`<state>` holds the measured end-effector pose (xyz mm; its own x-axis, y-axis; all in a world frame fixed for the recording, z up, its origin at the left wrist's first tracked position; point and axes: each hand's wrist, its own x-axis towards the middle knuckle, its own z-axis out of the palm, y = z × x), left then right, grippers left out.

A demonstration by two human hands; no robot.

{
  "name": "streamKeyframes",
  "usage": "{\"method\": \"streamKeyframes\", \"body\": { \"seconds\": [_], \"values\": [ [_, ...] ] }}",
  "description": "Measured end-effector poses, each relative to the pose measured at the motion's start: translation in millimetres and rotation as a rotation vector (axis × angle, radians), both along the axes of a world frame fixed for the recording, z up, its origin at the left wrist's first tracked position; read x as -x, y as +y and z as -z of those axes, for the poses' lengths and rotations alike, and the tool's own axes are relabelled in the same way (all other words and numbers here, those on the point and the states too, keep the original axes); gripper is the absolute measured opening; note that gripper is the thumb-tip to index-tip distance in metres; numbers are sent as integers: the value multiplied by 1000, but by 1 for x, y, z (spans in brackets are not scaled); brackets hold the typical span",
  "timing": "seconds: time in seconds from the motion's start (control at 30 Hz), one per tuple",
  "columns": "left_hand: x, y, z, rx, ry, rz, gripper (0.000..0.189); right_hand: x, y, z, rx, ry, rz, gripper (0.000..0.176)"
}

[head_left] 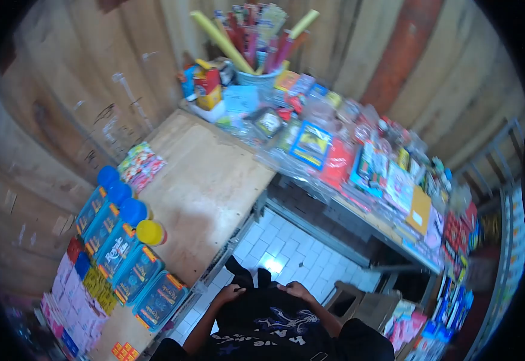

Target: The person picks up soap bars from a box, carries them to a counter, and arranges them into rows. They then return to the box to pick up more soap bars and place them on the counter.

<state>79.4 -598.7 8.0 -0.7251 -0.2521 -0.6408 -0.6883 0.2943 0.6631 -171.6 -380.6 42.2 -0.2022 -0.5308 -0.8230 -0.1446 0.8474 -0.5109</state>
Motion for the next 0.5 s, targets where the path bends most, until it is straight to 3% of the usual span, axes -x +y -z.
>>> {"method": "streamKeyframes", "body": {
  "seconds": [0.1, 0.27, 0.37, 0.5],
  "values": [
    [10, 24, 10, -100, 135, -63, 49, -19, 48, 27, -20, 40, 278, 68],
    [34, 37, 17, -21, 153, 122, 47, -64, 101, 35, 89, 12, 753, 56],
    [49, 34, 7, -85, 95, 211, 47, -87, 113, 31, 93, 41, 864, 55],
    [56, 38, 23, 38, 138, 338, 47, -119, 125, 44, 34, 141, 938, 53]
  ]
}}
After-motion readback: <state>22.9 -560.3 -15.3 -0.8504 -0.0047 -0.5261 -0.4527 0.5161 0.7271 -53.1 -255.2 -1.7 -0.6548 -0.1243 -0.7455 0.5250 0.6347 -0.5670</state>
